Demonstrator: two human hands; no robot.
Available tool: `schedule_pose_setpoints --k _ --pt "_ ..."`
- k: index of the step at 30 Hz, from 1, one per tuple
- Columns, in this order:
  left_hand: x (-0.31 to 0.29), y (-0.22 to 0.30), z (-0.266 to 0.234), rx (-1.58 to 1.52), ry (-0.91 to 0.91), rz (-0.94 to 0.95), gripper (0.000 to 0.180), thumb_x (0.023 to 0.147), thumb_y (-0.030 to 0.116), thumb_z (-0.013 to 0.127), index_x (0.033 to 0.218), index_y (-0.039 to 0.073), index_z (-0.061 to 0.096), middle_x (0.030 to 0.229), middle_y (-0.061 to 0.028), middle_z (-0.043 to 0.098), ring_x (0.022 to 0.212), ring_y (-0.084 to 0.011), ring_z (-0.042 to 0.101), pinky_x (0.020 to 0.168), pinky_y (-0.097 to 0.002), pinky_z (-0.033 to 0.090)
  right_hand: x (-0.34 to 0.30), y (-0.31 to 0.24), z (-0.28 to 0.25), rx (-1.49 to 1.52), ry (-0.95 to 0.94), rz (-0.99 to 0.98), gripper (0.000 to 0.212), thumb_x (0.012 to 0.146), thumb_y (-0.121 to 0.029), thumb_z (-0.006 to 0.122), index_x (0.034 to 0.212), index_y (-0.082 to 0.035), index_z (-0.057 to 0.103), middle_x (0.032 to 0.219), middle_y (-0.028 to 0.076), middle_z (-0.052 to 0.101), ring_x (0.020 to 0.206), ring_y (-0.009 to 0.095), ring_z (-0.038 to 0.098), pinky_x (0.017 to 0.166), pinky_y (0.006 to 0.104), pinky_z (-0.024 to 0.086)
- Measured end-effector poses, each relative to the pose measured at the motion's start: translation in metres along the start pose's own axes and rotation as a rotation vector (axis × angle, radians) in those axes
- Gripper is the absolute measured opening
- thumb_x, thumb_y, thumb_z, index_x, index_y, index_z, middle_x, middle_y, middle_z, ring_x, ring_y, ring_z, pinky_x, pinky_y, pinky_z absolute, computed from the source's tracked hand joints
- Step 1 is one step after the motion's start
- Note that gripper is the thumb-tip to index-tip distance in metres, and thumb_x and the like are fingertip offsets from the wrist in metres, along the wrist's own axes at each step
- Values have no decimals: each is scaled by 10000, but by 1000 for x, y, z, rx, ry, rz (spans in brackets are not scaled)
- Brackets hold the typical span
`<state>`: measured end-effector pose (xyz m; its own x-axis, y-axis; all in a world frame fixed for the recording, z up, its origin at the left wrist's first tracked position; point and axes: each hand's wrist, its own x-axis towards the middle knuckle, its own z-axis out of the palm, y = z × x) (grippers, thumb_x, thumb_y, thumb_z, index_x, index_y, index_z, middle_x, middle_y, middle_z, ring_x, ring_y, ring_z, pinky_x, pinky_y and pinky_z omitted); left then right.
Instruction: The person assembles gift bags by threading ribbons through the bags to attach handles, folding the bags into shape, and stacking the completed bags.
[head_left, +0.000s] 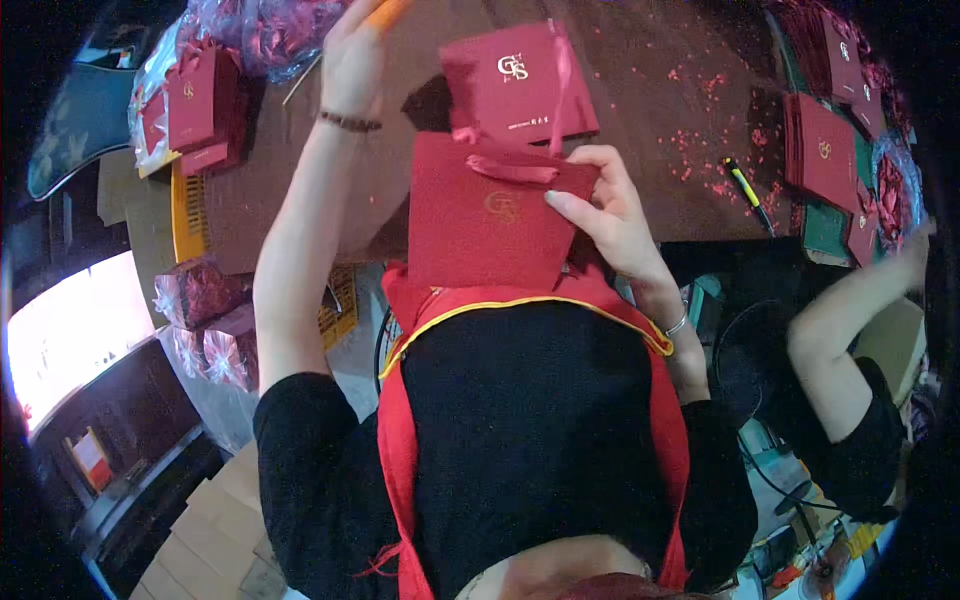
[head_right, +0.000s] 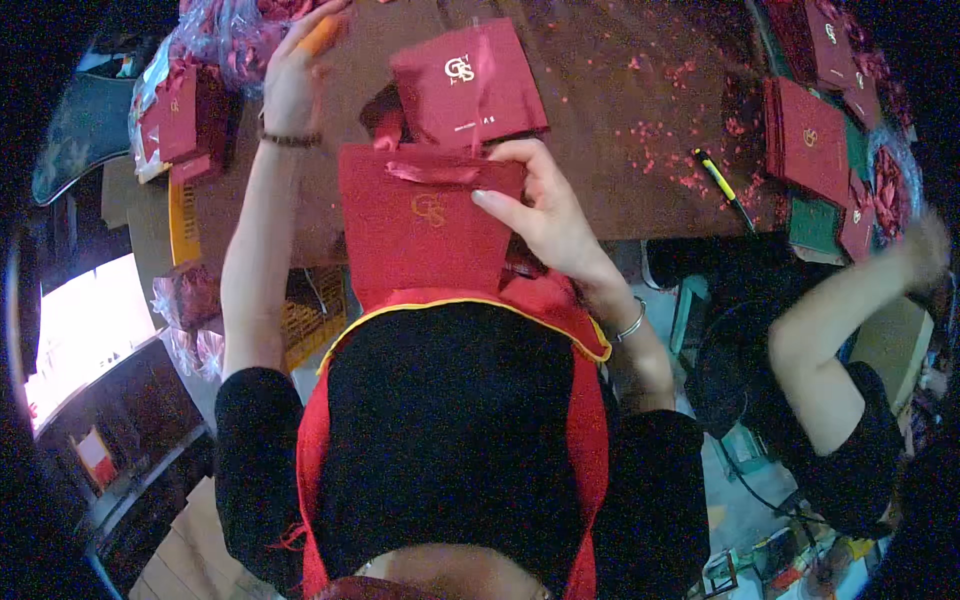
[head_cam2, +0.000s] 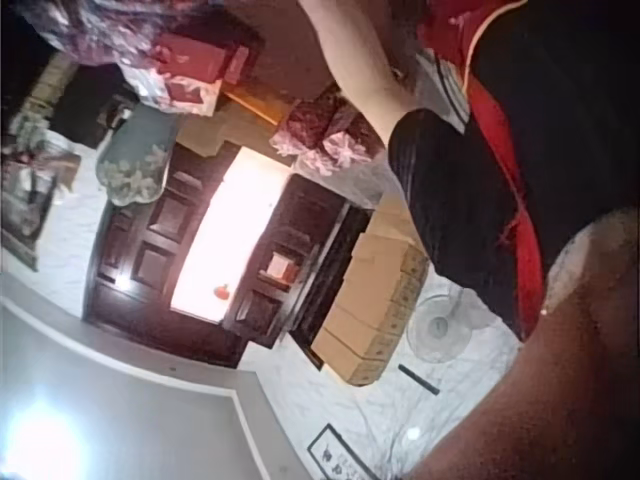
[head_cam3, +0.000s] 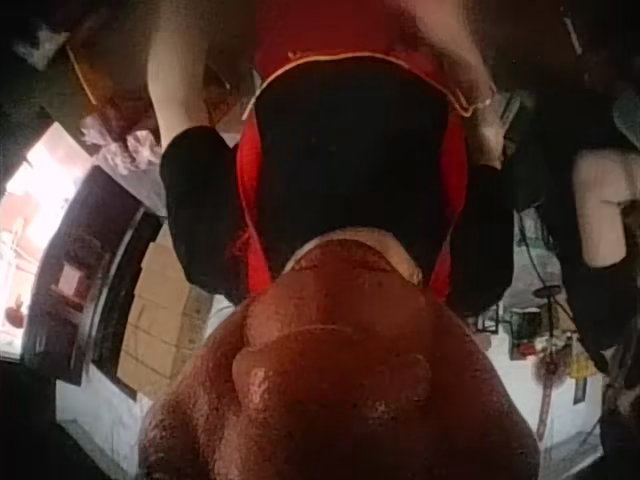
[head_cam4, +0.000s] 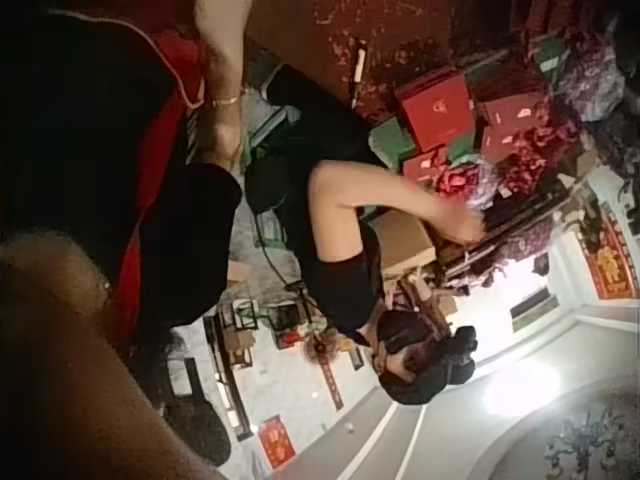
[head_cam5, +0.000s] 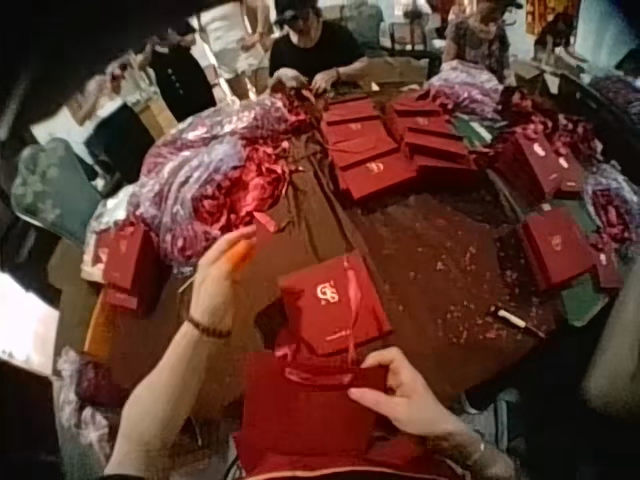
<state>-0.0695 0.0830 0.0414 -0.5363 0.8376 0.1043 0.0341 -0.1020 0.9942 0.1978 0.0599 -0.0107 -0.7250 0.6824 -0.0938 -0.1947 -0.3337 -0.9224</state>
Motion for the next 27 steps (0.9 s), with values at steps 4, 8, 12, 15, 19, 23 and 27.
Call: schedule_pose_setpoints --k 4,8,12,15,19,23,27 --pt "-46 -22 -16 591 -407 210 357 880 211 504 1203 59 503 1054 -99 595 936 -183 585 763 -307 487 13 -4 9 271 33 -114 391 800 49 597 1110 -68 388 1065 63 504 978 132 513 835 263 437" --pt "-106 -17 12 -870 -546 -700 345 935 248 428 1213 50 478 1128 -92 546 918 -161 582 795 -272 485 26 5 12 235 67 -197 395 783 23 627 1103 -67 414 1179 58 454 1078 145 463 912 297 393" --pt "-117 -10 11 -672 -379 -810 325 945 242 409 1196 53 490 1115 -91 561 898 -160 593 790 -285 496 37 7 5 -399 212 -346 519 704 -124 719 1161 -75 476 1282 142 401 1188 232 403 964 358 342" --pt "-108 -35 19 100 -385 -454 286 937 225 433 1151 54 516 1049 -76 608 873 -161 609 790 -308 507 38 12 5 -240 212 -254 439 770 -107 666 1164 -62 477 1177 100 448 1060 180 481 859 291 408" --pt "-81 -27 17 -673 -211 -778 170 897 177 516 999 53 572 933 -41 623 855 -141 604 778 -296 500 27 14 -6 115 273 59 265 859 -67 581 1108 -43 492 979 35 566 858 91 546 737 197 434" --pt "-51 -68 -16 -259 31 -578 114 890 164 543 914 55 566 797 11 563 688 -72 484 652 -217 409 26 -1 2 -95 376 -11 279 925 -277 490 1066 -45 554 1014 26 570 883 93 523 769 245 401" --pt "-55 -71 -25 -73 109 -370 59 874 110 555 886 53 548 746 27 512 665 -59 435 613 -213 374 36 7 -2 -398 249 22 221 854 -220 605 980 -40 585 890 -1 552 826 69 492 723 222 396"
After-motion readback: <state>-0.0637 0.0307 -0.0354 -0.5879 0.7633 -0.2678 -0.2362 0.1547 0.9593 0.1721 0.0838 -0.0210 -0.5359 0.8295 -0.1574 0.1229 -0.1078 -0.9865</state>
